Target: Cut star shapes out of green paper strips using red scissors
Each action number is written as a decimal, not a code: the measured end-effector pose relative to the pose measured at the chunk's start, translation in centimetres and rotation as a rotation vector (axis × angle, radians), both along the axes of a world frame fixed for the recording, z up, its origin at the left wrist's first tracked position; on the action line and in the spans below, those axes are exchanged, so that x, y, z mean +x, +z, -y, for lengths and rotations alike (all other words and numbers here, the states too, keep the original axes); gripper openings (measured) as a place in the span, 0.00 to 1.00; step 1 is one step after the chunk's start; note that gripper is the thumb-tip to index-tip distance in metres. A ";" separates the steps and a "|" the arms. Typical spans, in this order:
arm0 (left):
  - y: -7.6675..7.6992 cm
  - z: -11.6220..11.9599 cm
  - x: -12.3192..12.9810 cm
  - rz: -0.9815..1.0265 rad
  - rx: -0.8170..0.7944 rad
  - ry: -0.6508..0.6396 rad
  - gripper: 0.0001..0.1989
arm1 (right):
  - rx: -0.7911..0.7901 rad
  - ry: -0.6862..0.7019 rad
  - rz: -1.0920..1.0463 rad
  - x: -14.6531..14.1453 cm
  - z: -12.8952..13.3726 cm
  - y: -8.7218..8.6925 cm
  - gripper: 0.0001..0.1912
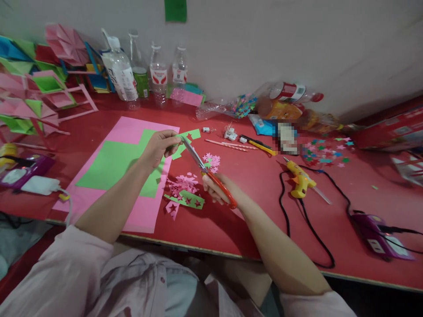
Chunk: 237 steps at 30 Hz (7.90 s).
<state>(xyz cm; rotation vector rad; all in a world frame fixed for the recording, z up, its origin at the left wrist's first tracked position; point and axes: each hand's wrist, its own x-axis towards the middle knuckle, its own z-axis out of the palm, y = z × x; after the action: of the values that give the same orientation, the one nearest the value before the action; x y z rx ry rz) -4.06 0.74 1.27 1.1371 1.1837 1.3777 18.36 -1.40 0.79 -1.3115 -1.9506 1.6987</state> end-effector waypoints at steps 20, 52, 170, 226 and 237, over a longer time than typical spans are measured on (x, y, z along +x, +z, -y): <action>0.4 0.1 0.2 -0.004 -0.018 0.021 0.06 | -0.061 -0.059 0.055 -0.4 -0.1 0.3 0.24; -0.9 0.2 1.0 0.077 0.131 -0.054 0.09 | -0.058 0.020 -0.147 0.0 -0.2 -0.7 0.25; -1.2 -0.3 2.1 0.315 0.074 0.178 0.08 | 0.001 -0.109 -0.019 -0.9 0.6 0.0 0.22; -0.8 -0.2 1.9 0.276 0.061 0.079 0.10 | -0.066 -0.005 -0.122 -0.2 0.2 -0.3 0.24; -0.9 -0.3 1.7 0.254 0.076 0.071 0.11 | -0.054 -0.040 -0.090 -0.3 0.2 -0.6 0.28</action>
<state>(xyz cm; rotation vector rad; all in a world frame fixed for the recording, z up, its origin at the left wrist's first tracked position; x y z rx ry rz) -2.41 0.99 0.34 0.9459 1.0043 1.5818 18.02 -1.63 0.16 -1.2604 -1.8291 1.7714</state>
